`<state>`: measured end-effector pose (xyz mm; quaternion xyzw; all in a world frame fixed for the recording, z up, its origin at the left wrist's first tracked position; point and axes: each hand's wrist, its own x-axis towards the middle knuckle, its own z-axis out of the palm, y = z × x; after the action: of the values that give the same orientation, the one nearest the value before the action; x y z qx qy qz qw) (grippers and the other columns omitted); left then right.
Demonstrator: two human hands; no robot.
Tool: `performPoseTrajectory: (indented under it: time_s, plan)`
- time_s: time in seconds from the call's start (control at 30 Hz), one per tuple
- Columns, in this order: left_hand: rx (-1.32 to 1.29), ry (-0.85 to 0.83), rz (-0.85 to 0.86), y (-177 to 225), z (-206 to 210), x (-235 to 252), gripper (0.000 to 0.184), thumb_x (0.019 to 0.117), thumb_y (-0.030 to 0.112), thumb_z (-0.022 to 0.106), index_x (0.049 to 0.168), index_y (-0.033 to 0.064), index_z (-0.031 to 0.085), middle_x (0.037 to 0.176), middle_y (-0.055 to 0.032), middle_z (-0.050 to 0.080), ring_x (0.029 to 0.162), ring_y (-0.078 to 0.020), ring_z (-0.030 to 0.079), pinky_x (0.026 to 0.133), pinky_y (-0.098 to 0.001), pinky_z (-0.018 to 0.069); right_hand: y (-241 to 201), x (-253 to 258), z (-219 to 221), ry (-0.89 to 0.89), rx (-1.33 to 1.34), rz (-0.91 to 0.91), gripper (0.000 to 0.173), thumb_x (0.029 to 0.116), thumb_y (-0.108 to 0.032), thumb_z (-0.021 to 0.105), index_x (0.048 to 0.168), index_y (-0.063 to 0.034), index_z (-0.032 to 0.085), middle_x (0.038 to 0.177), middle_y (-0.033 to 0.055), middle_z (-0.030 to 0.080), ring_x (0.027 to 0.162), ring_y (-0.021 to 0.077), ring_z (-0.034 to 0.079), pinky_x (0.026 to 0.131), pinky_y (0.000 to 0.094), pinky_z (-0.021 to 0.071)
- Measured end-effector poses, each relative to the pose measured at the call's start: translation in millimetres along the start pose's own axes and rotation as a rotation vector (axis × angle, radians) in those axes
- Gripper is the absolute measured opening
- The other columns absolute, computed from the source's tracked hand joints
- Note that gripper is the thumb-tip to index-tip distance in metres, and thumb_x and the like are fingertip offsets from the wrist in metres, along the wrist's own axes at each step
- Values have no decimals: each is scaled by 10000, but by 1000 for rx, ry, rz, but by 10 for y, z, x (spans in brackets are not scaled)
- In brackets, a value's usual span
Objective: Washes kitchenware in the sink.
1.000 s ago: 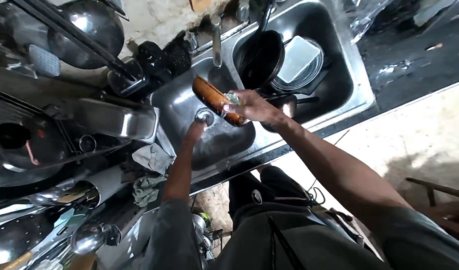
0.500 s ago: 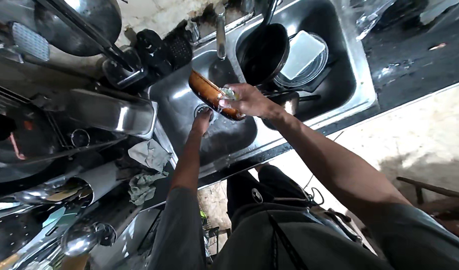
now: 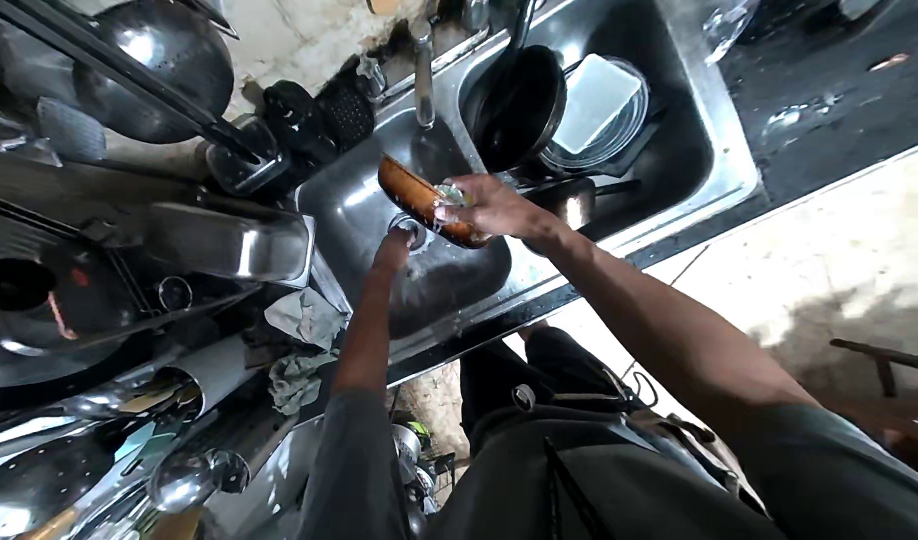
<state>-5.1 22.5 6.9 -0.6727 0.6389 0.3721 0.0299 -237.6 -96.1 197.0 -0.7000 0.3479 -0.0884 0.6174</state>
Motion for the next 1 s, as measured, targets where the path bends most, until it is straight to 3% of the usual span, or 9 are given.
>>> performPoseTrajectory:
  time_s: [0.27, 0.4, 0.47, 0.53, 0.6, 0.7, 0.83, 0.93, 1.0]
  plan:
    - [-81, 68, 122, 115, 377, -873, 203, 962, -9, 622, 1137, 12, 722, 1216, -196, 684, 1188, -365, 639, 1071, -531, 498, 99, 55, 17, -3, -13, 28, 444, 964, -309, 722, 1326, -63, 650, 1142, 121, 727, 1032, 207, 706, 978, 448, 558]
    - [-215, 73, 49, 114, 370, -1018, 180, 1003, 76, 594, 1096, 15, 736, 1238, -176, 680, 1209, -328, 631, 1086, -515, 489, 150, 34, 33, -17, -18, 36, 466, 964, -317, 725, 1347, -66, 642, 1172, 123, 724, 1064, 213, 701, 1007, 457, 547]
    - [-212, 205, 16, 128, 272, -927, 173, 992, 64, 588, 1077, 16, 731, 1242, -172, 671, 1191, -324, 636, 1062, -508, 508, 156, 44, 30, -25, -30, 38, 457, 963, -324, 728, 1334, -68, 649, 1160, 121, 724, 1048, 214, 701, 993, 462, 551]
    - [-99, 316, -15, 123, 209, -696, 229, 997, 72, 564, 1155, 8, 718, 1284, -190, 655, 1246, -344, 603, 1090, -485, 489, 150, 46, 40, -30, -50, 43, 467, 965, -336, 726, 1345, -76, 649, 1184, 120, 721, 1071, 212, 698, 1009, 459, 546]
    - [15, 287, -100, 132, 153, -419, 310, 1015, 118, 561, 1283, 6, 669, 1398, -232, 577, 1326, -406, 529, 1123, -525, 444, 150, 54, 45, -29, -67, 37, 463, 963, -342, 726, 1335, -76, 652, 1177, 123, 720, 1071, 217, 695, 1007, 464, 541]
    - [66, 275, -193, 164, 163, -68, 325, 1039, 215, 551, 1254, 8, 681, 1427, -203, 565, 1325, -377, 536, 1109, -517, 447, 125, 56, 51, -22, -90, 38, 456, 960, -345, 727, 1329, -84, 659, 1171, 119, 723, 1073, 215, 696, 1004, 465, 540]
    - [32, 215, -328, 390, 100, 111, 299, 987, 141, 598, 1242, 10, 682, 1485, -171, 532, 1385, -348, 491, 1162, -511, 386, 111, 52, 32, -25, -98, 32, 460, 967, -330, 722, 1340, -69, 651, 1179, 122, 720, 1077, 212, 693, 1004, 458, 540]
    - [-25, 231, -438, 561, 109, 163, 468, 966, 110, 627, 1399, -48, 547, 1494, -249, 496, 1404, -390, 462, 1167, -535, 368, 99, 46, 12, -28, -98, 32, 437, 969, -341, 719, 1317, -83, 660, 1139, 107, 726, 1026, 200, 703, 961, 453, 562]
    - [11, 246, -474, 566, 199, 232, 519, 965, 163, 653, 1419, -50, 519, 1446, -264, 531, 1355, -404, 508, 1128, -552, 410, 116, 57, 24, -21, -101, 23, 443, 966, -368, 716, 1315, -100, 667, 1142, 93, 728, 1027, 192, 704, 960, 453, 567]
